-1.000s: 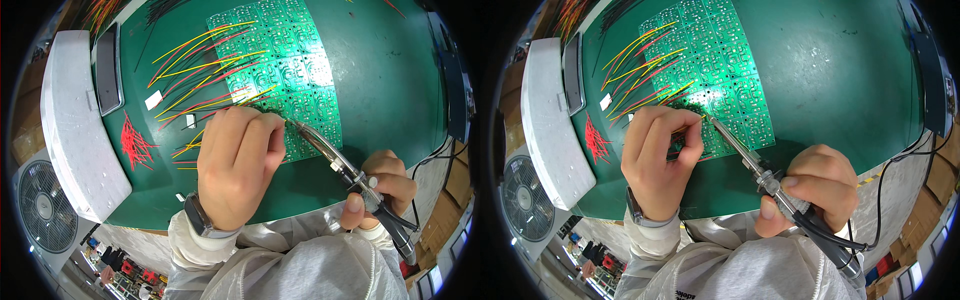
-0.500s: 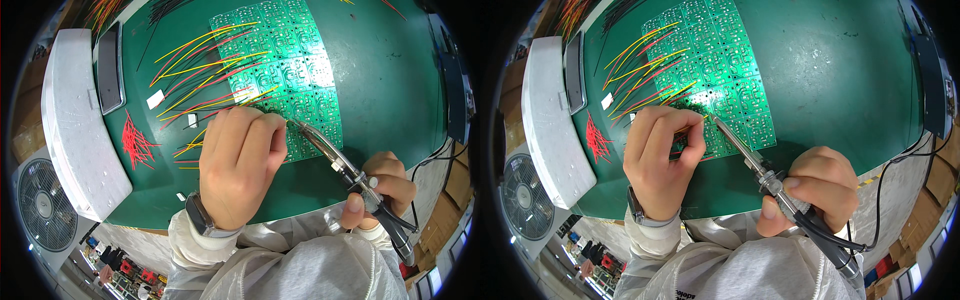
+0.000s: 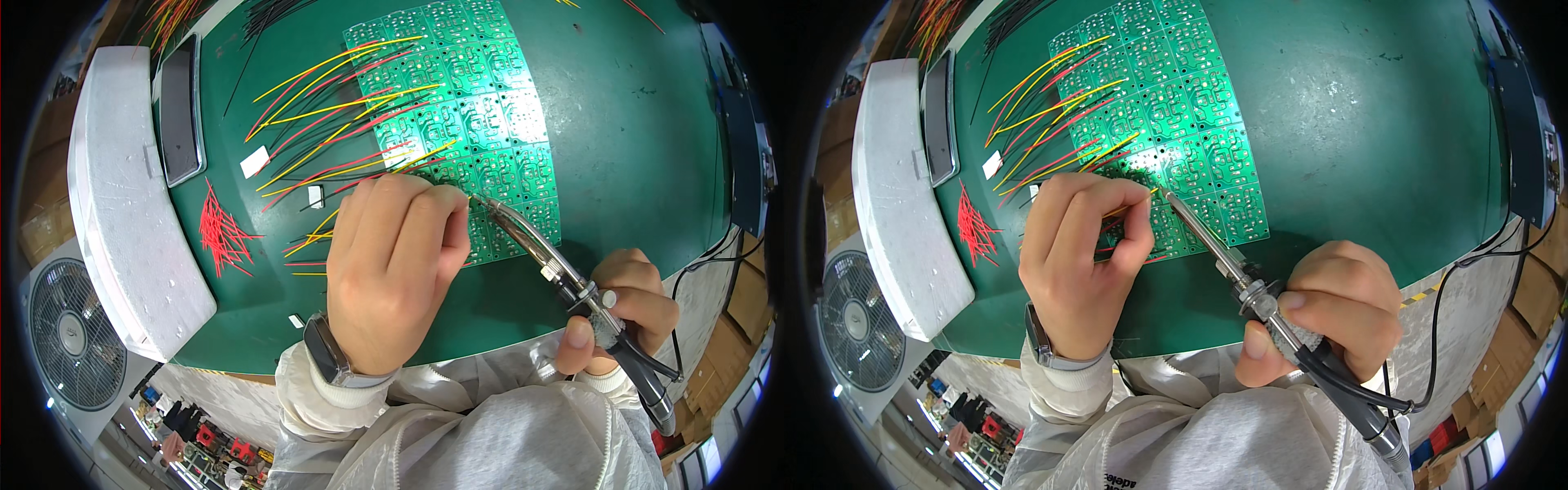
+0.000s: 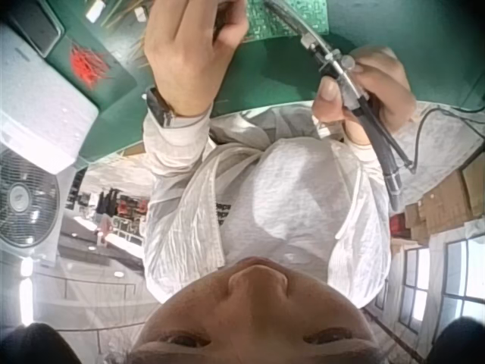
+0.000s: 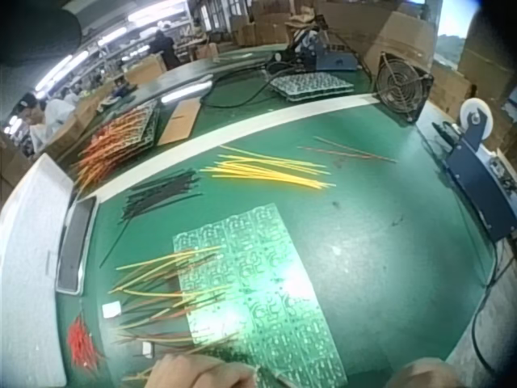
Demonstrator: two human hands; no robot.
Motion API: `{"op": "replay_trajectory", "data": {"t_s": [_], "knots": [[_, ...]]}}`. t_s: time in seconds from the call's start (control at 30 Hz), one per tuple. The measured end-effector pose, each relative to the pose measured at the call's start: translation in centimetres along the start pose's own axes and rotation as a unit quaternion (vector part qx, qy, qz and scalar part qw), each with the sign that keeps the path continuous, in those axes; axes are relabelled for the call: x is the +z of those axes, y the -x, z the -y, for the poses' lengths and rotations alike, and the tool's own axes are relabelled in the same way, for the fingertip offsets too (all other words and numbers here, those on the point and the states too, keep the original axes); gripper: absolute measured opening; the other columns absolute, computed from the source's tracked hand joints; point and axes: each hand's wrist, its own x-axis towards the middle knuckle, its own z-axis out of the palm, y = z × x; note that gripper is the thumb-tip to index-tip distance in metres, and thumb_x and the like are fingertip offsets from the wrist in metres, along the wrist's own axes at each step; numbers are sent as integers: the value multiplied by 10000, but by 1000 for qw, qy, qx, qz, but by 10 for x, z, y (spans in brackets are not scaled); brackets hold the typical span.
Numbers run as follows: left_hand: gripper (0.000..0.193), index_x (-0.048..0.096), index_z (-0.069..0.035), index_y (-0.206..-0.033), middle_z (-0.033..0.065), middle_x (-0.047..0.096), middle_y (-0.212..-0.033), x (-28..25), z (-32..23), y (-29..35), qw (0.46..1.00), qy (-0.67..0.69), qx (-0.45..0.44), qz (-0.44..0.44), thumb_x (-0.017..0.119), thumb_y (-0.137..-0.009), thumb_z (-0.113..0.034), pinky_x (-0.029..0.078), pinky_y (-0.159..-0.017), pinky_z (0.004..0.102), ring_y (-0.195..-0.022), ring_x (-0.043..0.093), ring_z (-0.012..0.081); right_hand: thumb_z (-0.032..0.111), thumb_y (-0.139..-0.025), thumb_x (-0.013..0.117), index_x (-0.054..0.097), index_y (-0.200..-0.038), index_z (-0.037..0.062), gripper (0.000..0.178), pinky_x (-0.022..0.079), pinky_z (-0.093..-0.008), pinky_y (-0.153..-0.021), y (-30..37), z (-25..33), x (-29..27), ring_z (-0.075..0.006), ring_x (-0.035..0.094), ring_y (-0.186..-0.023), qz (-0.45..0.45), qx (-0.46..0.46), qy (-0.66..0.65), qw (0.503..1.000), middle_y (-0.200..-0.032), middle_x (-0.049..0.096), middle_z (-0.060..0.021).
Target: The person solders wires onto a circuit board using a soldering iron, placing each wire onto the board by hand.
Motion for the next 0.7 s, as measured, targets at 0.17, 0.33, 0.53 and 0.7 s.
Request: {"op": "replay_trajectory", "data": {"t_s": [0.17,0.33,0.53,0.7], "knots": [[194,545,-10,-722,63,520,-722,0,0,0,1000,-1,-3,-2,620,-584,104,442,-516,257,-610,539,172,150,-625,698,414,-766,20,343,293,-229,-342,3,0,-1,-118,380,-410,-14,-2,-2,1000,-614,456,-67],[184,540,-15,-717,58,517,-706,-1,-1,-3,1000,-27,1,10,622,-591,92,434,-516,263,-601,536,171,246,-667,711,388,-829,57,408,327,-254,-461,1,5,-15,-130,391,-505,0,67,31,997,-680,456,-74],[174,545,-33,-735,57,522,-727,-8,-8,-4,995,-88,-11,38,638,-610,47,408,-554,301,-628,517,199,286,-713,663,371,-862,73,391,353,-264,-529,-3,1,-13,-149,428,-556,-59,91,80,991,-682,434,-67],[386,571,-60,-908,52,524,-867,-21,-22,0,992,-98,-35,66,733,-581,-186,383,-645,343,-757,489,241,265,-721,657,382,-875,49,382,359,-255,-541,-3,-6,-12,-133,430,-577,-101,78,76,989,-702,445,-65]]}}
